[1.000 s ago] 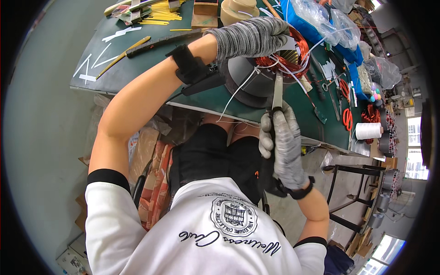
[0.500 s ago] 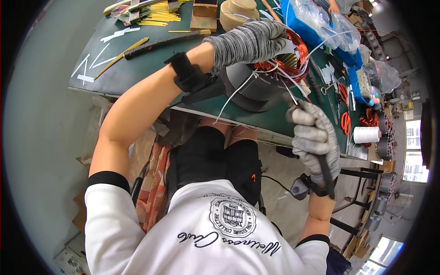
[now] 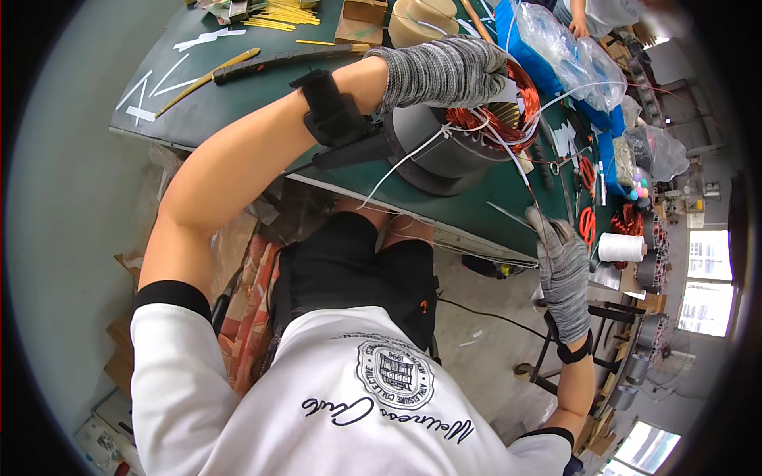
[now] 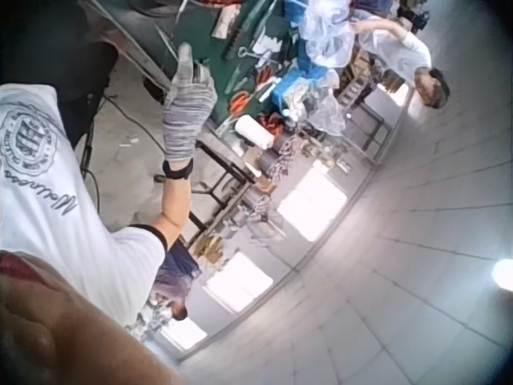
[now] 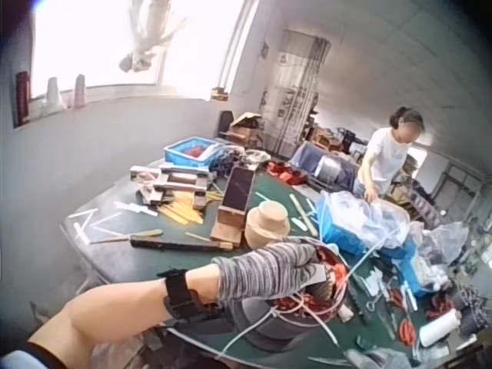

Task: Tying and securing copper windings and insulation on an electric motor stator using string.

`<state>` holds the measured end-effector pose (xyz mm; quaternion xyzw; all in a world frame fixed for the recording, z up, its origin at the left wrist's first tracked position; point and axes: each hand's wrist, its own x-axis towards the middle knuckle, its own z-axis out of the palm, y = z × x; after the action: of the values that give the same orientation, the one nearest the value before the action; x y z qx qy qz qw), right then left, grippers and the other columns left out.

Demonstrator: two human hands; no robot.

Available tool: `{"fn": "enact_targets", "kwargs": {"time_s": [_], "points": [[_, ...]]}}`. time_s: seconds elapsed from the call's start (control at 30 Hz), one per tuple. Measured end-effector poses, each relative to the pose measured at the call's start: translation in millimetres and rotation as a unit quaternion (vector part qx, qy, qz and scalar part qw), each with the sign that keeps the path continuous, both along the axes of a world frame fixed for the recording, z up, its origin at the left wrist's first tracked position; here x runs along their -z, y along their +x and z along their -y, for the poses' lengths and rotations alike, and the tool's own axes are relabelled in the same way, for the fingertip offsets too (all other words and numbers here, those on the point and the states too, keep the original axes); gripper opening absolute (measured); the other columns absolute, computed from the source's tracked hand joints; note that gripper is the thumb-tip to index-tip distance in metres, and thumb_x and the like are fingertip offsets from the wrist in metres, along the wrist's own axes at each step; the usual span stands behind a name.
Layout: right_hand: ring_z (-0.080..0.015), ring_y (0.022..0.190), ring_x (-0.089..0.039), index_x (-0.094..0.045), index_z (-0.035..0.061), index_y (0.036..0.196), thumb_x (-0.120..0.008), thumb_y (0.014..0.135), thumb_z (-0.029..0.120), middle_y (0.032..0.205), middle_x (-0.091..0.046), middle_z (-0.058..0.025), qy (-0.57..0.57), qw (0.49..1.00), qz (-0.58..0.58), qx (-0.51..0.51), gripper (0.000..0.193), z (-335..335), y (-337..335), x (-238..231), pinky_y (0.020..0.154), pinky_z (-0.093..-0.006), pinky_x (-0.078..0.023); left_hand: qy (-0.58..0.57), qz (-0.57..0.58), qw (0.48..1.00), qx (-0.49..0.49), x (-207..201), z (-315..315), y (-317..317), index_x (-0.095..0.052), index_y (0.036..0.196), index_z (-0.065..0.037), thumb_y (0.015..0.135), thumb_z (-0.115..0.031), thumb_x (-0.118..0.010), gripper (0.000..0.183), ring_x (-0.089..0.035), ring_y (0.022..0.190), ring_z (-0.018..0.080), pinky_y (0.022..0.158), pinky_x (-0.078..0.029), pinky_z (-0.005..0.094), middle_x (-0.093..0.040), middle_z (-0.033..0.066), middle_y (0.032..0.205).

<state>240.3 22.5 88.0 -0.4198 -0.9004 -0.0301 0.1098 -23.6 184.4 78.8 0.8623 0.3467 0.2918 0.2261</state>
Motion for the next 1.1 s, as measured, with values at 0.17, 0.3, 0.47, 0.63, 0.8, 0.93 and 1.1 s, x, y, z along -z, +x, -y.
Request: {"fn": "enact_targets", "kwargs": {"time_s": [0.17, 0.3, 0.47, 0.63, 0.8, 0.93, 1.1], "points": [[-0.0246, 0.056, -0.055, -0.043, 0.0293, 0.131, -0.052, 0.081, 0.009, 0.076, -0.056, -0.0097, 0.11, 0.984, 0.128, 0.057, 0.054, -11.5, -33.0, -47.9, 0.053, -0.0379, -0.045, 0.089, 0.094, 0.991, 0.017, 17.1, -8.5, -3.4, -0.06, 0.106, -0.006, 0.088, -0.025, -0.05, 0.028, -0.063, 0.082, 0.0273, 0.077, -0.05, 0.0353, -0.064, 0.0151, 0.087], [-0.0261, 0.056, -0.054, -0.046, 0.0288, 0.129, -0.053, 0.081, 0.009, 0.078, -0.057, -0.0134, 0.116, 0.949, 0.281, 0.081, 0.053, -19.4, -47.9, -73.1, 0.052, -0.0354, -0.045, 0.102, 0.049, 0.994, 0.003, 8.9, -1.0, -4.2, -0.06, 0.106, -0.006, 0.088, -0.026, -0.049, 0.029, -0.063, 0.084, 0.0277, 0.078, -0.05, 0.0348, -0.064, 0.015, 0.088], [-0.0252, 0.056, -0.055, -0.045, 0.0307, 0.13, -0.054, 0.081, 0.011, 0.077, -0.057, -0.0112, 0.081, 0.934, 0.336, 0.094, 0.053, -17.8, -49.7, -78.1, 0.052, -0.0354, -0.045, 0.062, 0.049, 0.997, -0.022, 3.5, 3.5, -0.5, -0.062, 0.105, -0.007, 0.087, -0.024, -0.049, 0.028, -0.063, 0.082, 0.0273, 0.079, -0.049, 0.0342, -0.065, 0.0144, 0.087], [-0.0252, 0.057, -0.056, -0.044, 0.0306, 0.131, -0.054, 0.082, 0.012, 0.075, -0.058, -0.0093, 0.128, 0.929, 0.335, 0.089, 0.054, -12.4, -57.6, -86.2, 0.053, -0.0343, -0.046, 0.024, 0.05, 0.998, -0.008, -0.8, 3.8, 2.2, -0.062, 0.106, -0.008, 0.087, -0.024, -0.049, 0.029, -0.063, 0.081, 0.0267, 0.078, -0.049, 0.0341, -0.065, 0.0141, 0.086], [-0.0238, 0.054, -0.054, -0.039, 0.0312, 0.134, -0.055, 0.081, 0.012, 0.067, -0.051, -0.009, 0.131, 0.879, 0.447, 0.101, 0.059, -15.8, -73.5, -93.5, 0.052, -0.0353, -0.045, 0.044, 0.056, 0.997, -0.013, 4.1, 3.2, -2.2, -0.062, 0.106, -0.007, 0.088, -0.025, -0.049, 0.029, -0.063, 0.081, 0.0259, 0.078, -0.049, 0.0337, -0.065, 0.0143, 0.085], [-0.0228, 0.055, -0.053, -0.044, 0.0265, 0.131, -0.056, 0.08, 0.01, 0.063, -0.047, -0.008, 0.164, 0.877, 0.448, 0.055, 0.055, -23.9, -79.3, -80.9, 0.052, -0.0346, -0.045, 0.012, 0.035, 0.999, -0.025, 8.5, 3.1, -11.1, -0.058, 0.104, -0.002, 0.088, -0.037, -0.053, 0.039, -0.061, 0.083, 0.0283, 0.075, -0.049, 0.0348, -0.063, 0.0151, 0.089], [-0.0235, 0.056, -0.054, -0.048, 0.0223, 0.127, -0.057, 0.078, 0.01, 0.066, -0.05, -0.0082, 0.133, 0.92, 0.33, 0.163, 0.051, -8.6, -65.8, -38.7, 0.053, -0.0351, -0.046, 0.028, 0.065, 0.997, -0.031, 7.4, -0.2, 1.5, -0.063, 0.103, -0.006, 0.085, -0.024, -0.051, 0.029, -0.062, 0.086, 0.0296, 0.081, -0.048, 0.0361, -0.065, 0.0163, 0.09]]}}
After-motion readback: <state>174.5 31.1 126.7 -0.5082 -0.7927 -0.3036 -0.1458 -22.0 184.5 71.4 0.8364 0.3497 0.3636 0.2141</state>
